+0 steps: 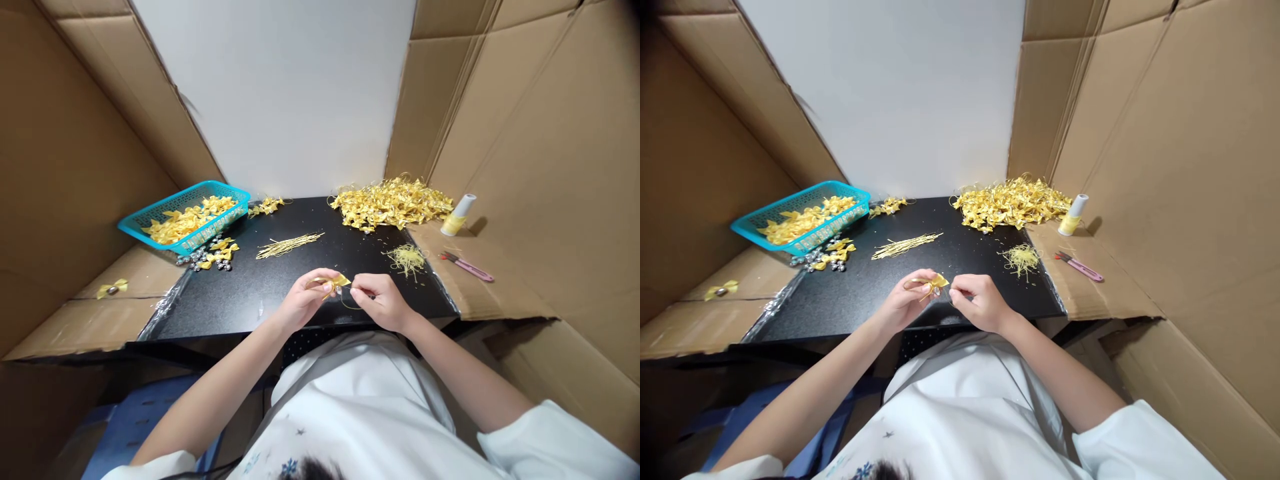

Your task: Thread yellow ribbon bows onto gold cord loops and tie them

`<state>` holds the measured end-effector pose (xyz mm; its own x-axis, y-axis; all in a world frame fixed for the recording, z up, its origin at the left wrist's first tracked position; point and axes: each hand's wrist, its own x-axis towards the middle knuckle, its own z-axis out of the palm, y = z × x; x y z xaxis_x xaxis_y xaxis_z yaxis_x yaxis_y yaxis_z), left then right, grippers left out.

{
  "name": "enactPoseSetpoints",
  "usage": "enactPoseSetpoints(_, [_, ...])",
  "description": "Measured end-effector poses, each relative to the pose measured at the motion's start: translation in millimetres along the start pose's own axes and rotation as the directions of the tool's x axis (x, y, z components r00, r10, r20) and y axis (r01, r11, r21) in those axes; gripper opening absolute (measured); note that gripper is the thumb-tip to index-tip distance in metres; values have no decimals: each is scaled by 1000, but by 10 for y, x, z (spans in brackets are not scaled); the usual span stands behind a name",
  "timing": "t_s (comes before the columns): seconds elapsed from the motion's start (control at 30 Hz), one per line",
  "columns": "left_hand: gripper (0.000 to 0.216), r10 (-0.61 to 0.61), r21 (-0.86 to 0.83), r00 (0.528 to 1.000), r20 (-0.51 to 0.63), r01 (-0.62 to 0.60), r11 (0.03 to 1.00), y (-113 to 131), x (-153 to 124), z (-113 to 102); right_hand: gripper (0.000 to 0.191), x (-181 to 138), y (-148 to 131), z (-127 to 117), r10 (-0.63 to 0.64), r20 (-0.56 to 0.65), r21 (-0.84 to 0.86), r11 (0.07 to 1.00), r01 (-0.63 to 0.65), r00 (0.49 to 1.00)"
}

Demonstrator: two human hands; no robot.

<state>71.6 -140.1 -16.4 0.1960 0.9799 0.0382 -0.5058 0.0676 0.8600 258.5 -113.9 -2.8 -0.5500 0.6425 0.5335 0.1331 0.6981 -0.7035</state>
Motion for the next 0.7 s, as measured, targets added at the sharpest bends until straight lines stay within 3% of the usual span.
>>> enactPoseSetpoints(0.47, [24, -86, -21, 996, 37, 87, 996, -7, 5, -14, 29, 10, 61, 57, 2, 21, 47, 999, -3, 1000])
enactPoseSetpoints(0.7, [23, -110, -128, 991, 81, 120, 985, -37, 12, -35, 27, -28, 142, 67, 36, 55, 123, 991, -43, 998])
